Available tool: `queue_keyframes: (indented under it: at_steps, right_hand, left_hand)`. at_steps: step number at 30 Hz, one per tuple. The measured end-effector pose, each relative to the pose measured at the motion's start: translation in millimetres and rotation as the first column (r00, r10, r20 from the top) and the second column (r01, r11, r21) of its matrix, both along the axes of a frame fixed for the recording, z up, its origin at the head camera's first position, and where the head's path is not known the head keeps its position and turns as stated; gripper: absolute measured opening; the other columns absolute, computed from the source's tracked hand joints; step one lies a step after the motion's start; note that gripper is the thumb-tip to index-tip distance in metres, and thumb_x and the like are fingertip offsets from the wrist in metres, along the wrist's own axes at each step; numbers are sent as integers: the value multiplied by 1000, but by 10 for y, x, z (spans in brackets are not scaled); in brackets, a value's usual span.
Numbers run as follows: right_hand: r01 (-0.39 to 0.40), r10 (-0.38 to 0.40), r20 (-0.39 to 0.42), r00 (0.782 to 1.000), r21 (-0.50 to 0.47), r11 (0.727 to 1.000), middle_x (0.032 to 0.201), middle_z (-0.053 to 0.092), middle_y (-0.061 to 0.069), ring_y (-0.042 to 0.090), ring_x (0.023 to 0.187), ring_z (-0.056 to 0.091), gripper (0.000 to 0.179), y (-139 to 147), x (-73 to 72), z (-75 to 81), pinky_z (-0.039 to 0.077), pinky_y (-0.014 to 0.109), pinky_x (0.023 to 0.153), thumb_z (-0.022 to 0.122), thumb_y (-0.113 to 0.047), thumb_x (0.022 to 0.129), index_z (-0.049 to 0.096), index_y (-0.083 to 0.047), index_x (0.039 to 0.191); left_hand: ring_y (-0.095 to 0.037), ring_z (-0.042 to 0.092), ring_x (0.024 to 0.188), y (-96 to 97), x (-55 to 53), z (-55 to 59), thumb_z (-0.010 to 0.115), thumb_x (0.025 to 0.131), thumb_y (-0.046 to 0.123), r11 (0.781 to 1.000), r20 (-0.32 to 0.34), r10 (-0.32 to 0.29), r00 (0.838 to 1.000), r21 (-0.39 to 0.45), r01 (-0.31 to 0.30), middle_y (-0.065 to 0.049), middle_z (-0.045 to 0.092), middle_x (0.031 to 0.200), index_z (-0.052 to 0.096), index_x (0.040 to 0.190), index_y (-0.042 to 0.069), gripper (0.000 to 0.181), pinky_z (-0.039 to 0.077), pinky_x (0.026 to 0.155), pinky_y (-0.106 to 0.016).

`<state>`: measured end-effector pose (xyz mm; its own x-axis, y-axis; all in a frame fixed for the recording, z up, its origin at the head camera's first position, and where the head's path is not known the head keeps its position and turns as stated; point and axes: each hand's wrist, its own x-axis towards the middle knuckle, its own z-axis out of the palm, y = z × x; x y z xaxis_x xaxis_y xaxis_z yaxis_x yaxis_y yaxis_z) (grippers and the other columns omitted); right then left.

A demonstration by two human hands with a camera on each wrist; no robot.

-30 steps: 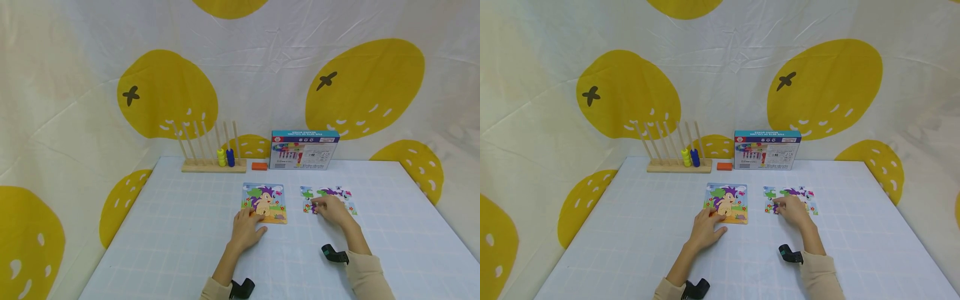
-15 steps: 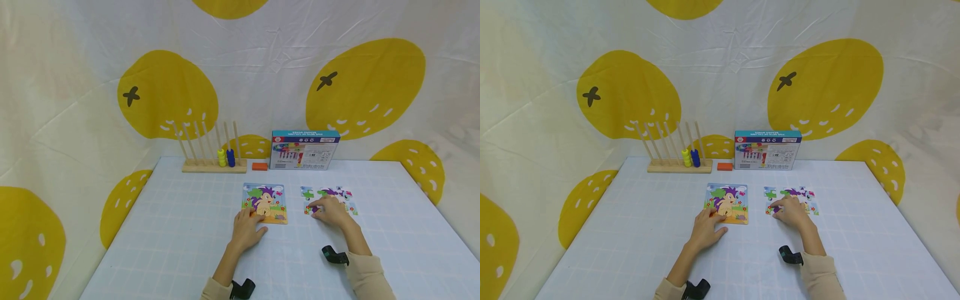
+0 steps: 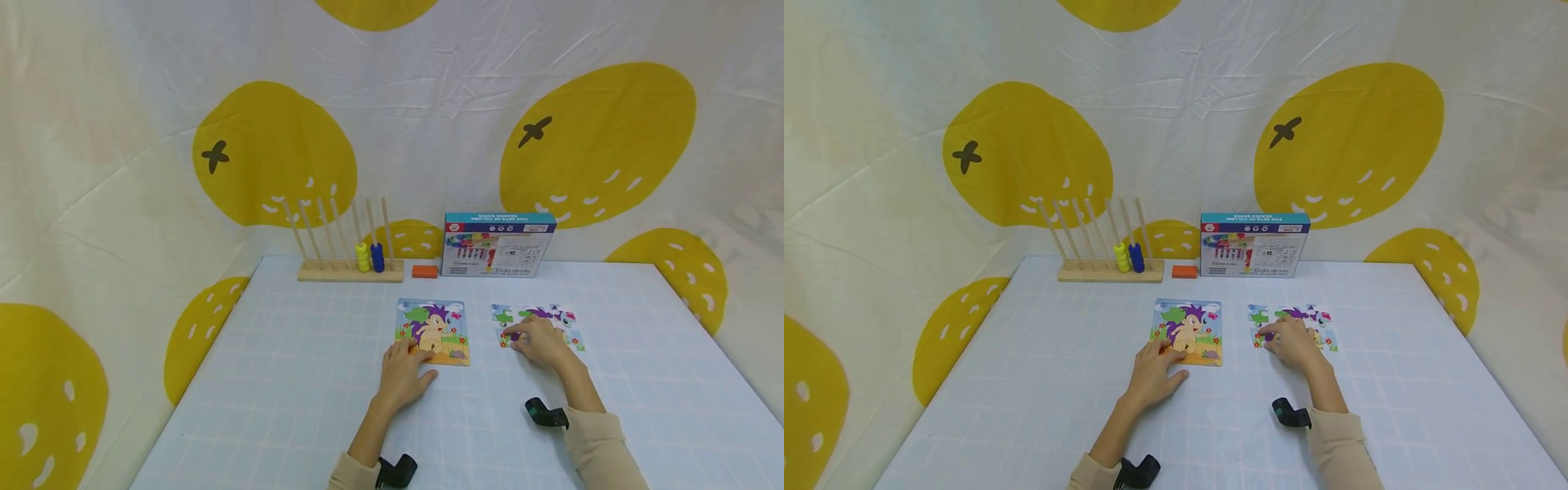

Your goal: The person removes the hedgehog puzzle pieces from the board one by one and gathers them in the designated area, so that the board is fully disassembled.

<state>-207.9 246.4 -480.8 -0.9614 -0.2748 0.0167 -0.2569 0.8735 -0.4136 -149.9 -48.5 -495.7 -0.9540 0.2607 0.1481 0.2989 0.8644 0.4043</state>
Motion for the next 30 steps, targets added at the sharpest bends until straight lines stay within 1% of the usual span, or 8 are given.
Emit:
queue_keyframes:
  at_steps: [5,9,17,23,30]
  right_hand:
    - [0,-1,-30,1000,-16,1000,113,57,25,49,105,49,22,-9,-10,3,38,63,75,69,-15,83,73,-13,104]
    - [8,-10,-45,999,-38,999,113,57,23,47,104,49,20,-18,-28,-10,36,62,78,68,-15,84,73,-12,103]
    - [65,-65,-15,998,-35,997,106,60,19,40,102,53,21,-58,-59,-23,33,60,78,69,-16,84,73,-10,103]
    - [65,-66,-8,998,-38,997,99,61,13,31,94,54,19,-73,-59,-27,33,57,76,69,-14,84,74,-9,101]
    - [69,-69,0,998,-41,997,100,61,14,32,96,54,18,-84,-59,-24,33,58,77,68,-13,84,74,-9,101]
  left_hand:
    - [-28,42,119,5,-6,2,68,84,35,1000,2,0,1000,-3,0,-11,50,125,69,114,18,35,31,103,-52]
    - [-27,41,119,0,-9,4,68,84,35,1000,1,1,1000,-1,-1,-10,50,126,69,115,18,35,31,103,-51]
    - [-27,42,118,-1,-12,4,68,84,35,1000,-4,-7,1000,-1,7,-11,50,125,69,115,18,35,31,103,-52]
    - [-27,42,118,-3,-5,-1,69,84,35,1000,-6,-2,1000,-5,2,-11,51,125,69,114,18,35,32,102,-52]
    - [-28,42,118,-8,-6,-8,69,84,35,1000,-1,-2,1000,-1,2,-11,50,125,69,114,17,34,32,102,-52]
